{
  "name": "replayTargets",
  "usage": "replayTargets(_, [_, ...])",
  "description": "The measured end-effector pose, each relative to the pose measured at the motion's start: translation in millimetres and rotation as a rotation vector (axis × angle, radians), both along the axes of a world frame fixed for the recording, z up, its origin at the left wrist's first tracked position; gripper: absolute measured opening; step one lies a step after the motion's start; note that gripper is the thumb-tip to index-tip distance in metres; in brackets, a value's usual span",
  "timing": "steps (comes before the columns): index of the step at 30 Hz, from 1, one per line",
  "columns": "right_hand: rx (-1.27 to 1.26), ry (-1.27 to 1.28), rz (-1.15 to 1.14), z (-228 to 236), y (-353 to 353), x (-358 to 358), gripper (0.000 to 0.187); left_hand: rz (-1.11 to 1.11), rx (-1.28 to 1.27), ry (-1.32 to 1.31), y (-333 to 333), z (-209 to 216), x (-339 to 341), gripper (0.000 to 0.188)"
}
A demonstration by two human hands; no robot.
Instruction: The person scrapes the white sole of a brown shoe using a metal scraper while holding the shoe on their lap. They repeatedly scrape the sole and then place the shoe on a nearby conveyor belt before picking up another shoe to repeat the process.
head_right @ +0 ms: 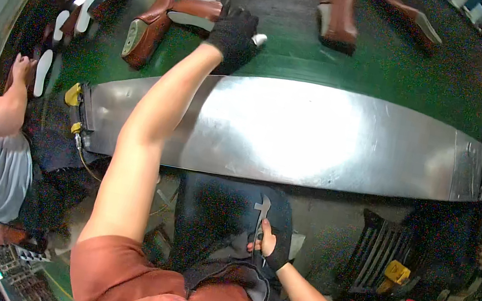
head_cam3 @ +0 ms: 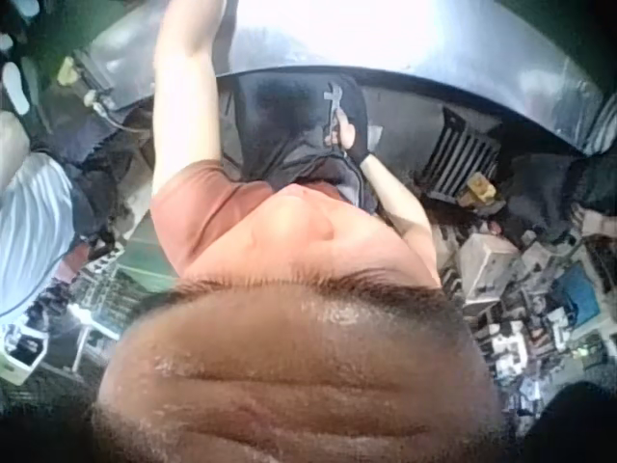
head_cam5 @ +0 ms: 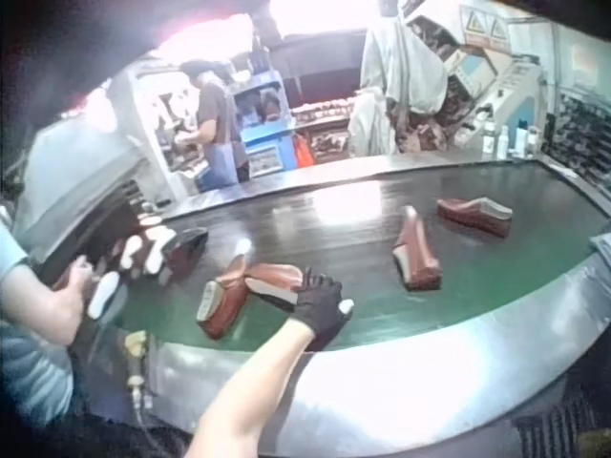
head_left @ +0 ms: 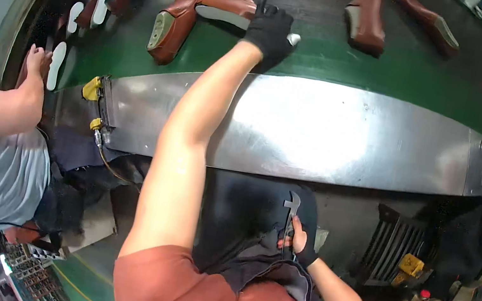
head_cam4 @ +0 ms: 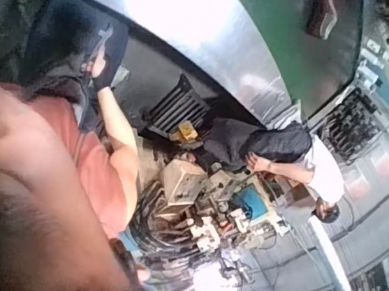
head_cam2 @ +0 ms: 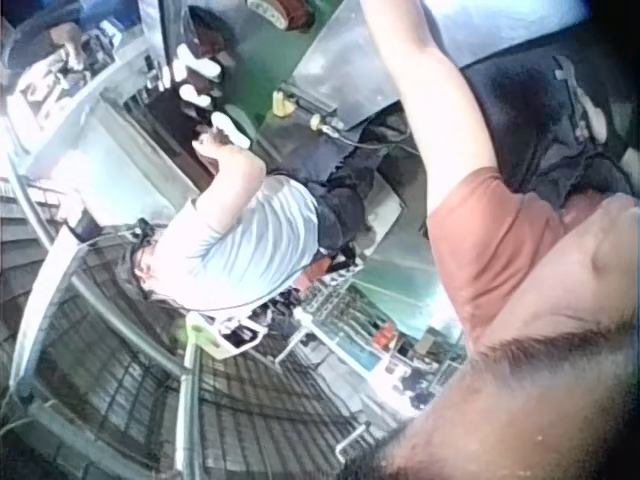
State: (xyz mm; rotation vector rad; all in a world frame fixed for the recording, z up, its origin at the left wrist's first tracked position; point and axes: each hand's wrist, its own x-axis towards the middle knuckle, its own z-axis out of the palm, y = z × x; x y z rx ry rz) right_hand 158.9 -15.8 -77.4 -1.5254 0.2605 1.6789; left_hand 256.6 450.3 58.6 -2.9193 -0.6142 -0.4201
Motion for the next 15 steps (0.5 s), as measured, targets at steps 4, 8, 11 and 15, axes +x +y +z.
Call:
replayTargets(4, [-0.024,-0.003,-0.044,6.2,2.1,4.5,0.069,-0.058,-0.171,0.018,8.8,-3.1,-49.3,0.040])
replayTargets(8, [-0.006,0.005,-0.043,-1.1,-1.5,-0.5,0.071,0.440,-0.360,-0.922,8.7,-37.7,-98.8,0.045])
replayTargets(11, [0.013,0.014,0.035,-0.3,-3.2,-2.8,0.074,0.438,-0.686,-0.649,19.0,-39.9,-98.7,0.053])
replayTargets(15, [-0.006,0.017,0.041,-2.9,-5.0,-5.4,0.075,0.167,-0.004,-0.431,-19.0,-27.1,-56.0,0.067])
